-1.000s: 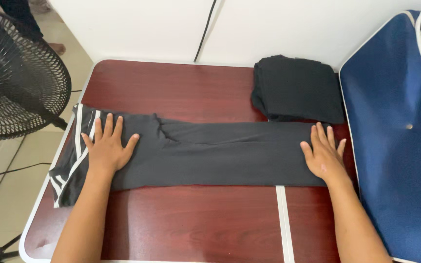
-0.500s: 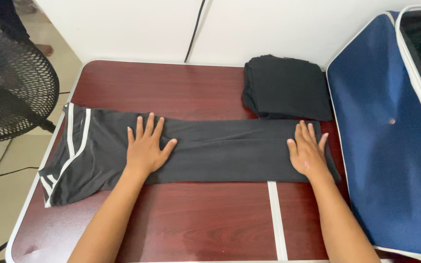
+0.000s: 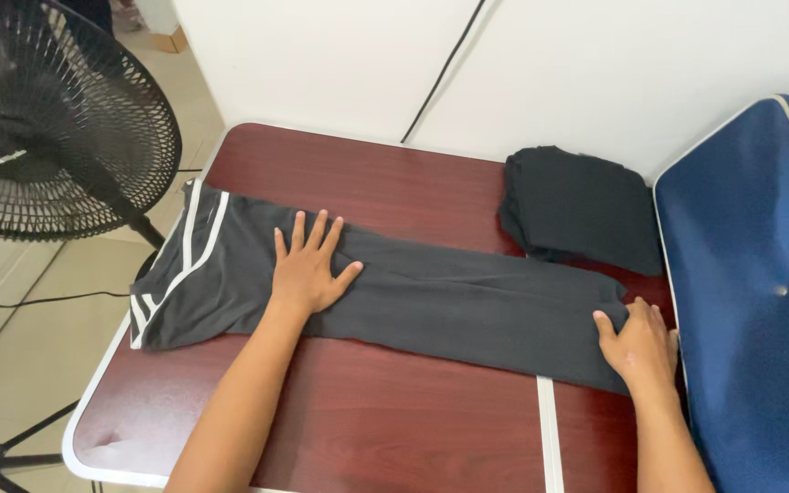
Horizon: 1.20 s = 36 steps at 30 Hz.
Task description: The person folds a dark gray t-shirt on a wooden table. They smooth the shirt, fold the sides inward, fold the bottom up, and then fold the shirt in half to create a compact rectangle.
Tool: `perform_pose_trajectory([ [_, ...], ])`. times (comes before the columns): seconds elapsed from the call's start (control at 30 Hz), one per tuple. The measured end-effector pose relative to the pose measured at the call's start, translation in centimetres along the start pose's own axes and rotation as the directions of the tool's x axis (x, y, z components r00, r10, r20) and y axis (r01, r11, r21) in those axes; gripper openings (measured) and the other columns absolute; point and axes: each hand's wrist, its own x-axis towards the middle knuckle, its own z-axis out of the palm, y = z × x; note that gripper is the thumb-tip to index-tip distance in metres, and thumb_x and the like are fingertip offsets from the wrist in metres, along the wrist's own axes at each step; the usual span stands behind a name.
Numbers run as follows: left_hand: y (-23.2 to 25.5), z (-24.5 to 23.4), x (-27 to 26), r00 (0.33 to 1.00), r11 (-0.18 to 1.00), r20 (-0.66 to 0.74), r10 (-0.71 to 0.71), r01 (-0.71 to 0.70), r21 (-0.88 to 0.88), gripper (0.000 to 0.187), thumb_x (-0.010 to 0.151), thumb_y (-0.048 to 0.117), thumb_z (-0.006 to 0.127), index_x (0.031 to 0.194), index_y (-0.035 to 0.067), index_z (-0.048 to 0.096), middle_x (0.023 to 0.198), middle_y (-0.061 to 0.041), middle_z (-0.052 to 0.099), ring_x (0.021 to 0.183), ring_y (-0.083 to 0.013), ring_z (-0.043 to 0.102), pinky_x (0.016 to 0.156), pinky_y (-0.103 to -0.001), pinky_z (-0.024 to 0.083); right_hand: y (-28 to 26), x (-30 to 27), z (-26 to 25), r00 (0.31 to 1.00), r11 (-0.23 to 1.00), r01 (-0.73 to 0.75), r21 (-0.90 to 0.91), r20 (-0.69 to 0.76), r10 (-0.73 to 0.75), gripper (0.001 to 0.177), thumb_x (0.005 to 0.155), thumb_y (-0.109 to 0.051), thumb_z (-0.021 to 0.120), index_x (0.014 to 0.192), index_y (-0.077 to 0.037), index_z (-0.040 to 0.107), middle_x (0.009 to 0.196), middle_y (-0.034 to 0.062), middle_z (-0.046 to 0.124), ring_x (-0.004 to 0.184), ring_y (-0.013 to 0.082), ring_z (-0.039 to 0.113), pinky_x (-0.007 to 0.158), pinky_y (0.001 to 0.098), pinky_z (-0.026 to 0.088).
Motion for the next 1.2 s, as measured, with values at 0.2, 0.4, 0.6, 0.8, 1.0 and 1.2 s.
perform_pose_trajectory([
  [0.2,-0.5,1.2,-0.3,0.998,1.000,-0.055,0.015,-0.017,-0.024,0.088,0.089,0.069,0.051,0.159,0.018,0.033,0.166,-0.011,0.027,0.155,-0.0404,0.012,0.121,-0.064,0.007,0.5,0.4,-1.7,0.989,0.974,-0.123,0.189,0.103,0.105,0.063,0.094,-0.046,0.071,0.130,0.005,0.067,0.127,0.0295,0.070,0.123,0.0437,0.065,0.108,0.0535,0.051],
  [0.4,2.2,-0.6,-0.6,0.998,0.996,-0.057,0.030,-0.035,-0.084,0.081,0.095,0.065,0.045,0.158,0.014,0.035,0.166,-0.012,0.026,0.154,-0.0423,0.010,0.113,-0.076,0.002,5.3,2.7,-0.2,0.882,0.784,-0.390,0.483,0.442,0.166,0.074,0.087,-0.045,0.076,0.135,0.010,0.061,0.128,0.0310,0.067,0.129,0.0418,0.059,0.112,0.0498,0.041],
  [0.6,12.0,-0.1,-5.0,0.940,0.930,0.132,0.315,-0.278,-0.240,0.084,0.094,0.070,0.044,0.155,0.012,0.038,0.166,-0.013,0.027,0.154,-0.0410,0.012,0.114,-0.079,0.000,7.2,3.1,-0.4,0.711,0.793,-0.536,0.289,0.661,0.240,0.077,0.088,-0.054,0.071,0.129,0.011,0.065,0.131,0.0360,0.068,0.132,0.0476,0.058,0.111,0.0631,0.043],
  [0.8,16.8,1.7,-5.3,0.953,0.942,0.048,0.300,-0.288,-0.171,0.088,0.092,0.073,0.044,0.156,0.013,0.037,0.166,-0.014,0.025,0.155,-0.0421,0.013,0.114,-0.077,0.003,6.1,3.0,-0.5,0.754,0.828,-0.473,0.301,0.625,0.203,0.072,0.091,-0.050,0.072,0.129,0.011,0.067,0.136,0.0343,0.064,0.135,0.0440,0.052,0.117,0.0560,0.036],
  [1.0,17.4,2.5,-3.3,0.963,0.970,0.135,0.231,-0.218,-0.107,0.096,0.085,0.076,0.048,0.157,0.014,0.034,0.166,-0.014,0.020,0.154,-0.0407,0.009,0.115,-0.074,0.003,4.6,2.0,-2.3,0.806,0.530,-0.574,0.624,0.542,0.235,0.068,0.091,-0.038,0.070,0.144,0.003,0.057,0.147,0.0228,0.056,0.145,0.0349,0.041,0.122,0.0483,0.023],
  [1.2,17.2,2.3,-3.2,0.965,0.971,0.135,0.227,-0.214,-0.105,0.095,0.085,0.077,0.049,0.156,0.015,0.037,0.167,-0.013,0.020,0.154,-0.0398,0.011,0.117,-0.073,0.003,4.4,1.6,-2.8,0.804,0.525,-0.531,0.665,0.591,0.065,0.071,0.085,-0.033,0.073,0.145,0.002,0.055,0.147,0.0256,0.059,0.144,0.0371,0.047,0.119,0.0501,0.031],
])
